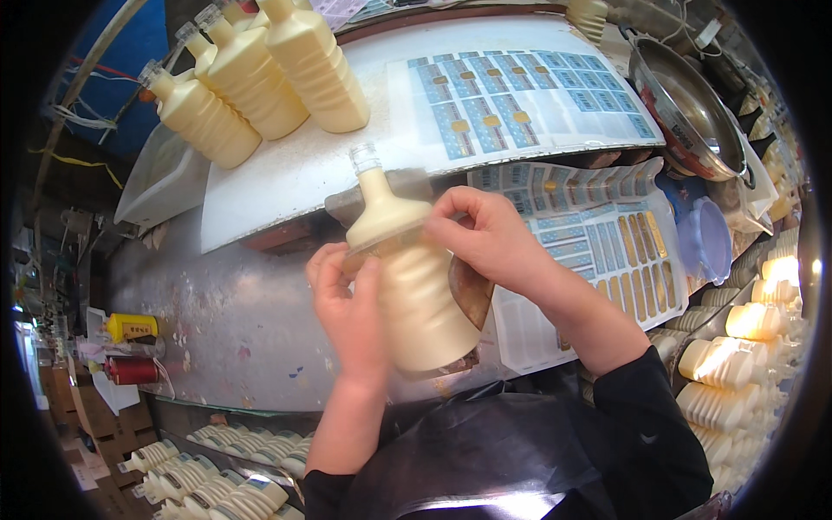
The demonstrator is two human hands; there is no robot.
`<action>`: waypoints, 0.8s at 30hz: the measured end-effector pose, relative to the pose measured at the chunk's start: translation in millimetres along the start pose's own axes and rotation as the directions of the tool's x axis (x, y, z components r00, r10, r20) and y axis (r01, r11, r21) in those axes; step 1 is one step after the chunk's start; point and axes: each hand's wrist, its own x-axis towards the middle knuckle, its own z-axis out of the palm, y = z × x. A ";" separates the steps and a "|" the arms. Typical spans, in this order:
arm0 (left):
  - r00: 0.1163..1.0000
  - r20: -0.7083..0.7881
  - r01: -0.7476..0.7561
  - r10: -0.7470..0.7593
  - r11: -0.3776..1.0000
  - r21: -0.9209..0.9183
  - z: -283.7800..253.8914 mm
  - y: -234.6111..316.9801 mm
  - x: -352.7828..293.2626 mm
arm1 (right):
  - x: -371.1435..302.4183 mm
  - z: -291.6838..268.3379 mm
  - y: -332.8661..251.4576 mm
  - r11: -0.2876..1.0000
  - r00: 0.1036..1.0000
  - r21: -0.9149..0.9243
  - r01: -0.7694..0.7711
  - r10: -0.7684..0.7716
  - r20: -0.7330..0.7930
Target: The person applies labels to cream-colored plastic bottles. They peel each label from a sheet, place it on the bottle, and smooth it down with their fingers. Finished bottles are set aside on the table.
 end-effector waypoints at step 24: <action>0.972 0.167 0.172 -0.168 0.985 -0.013 13.2 6.5 17.5 | 10.3 1.0 1.4 0.999 0.999 -0.015 0.030 -0.030 -0.031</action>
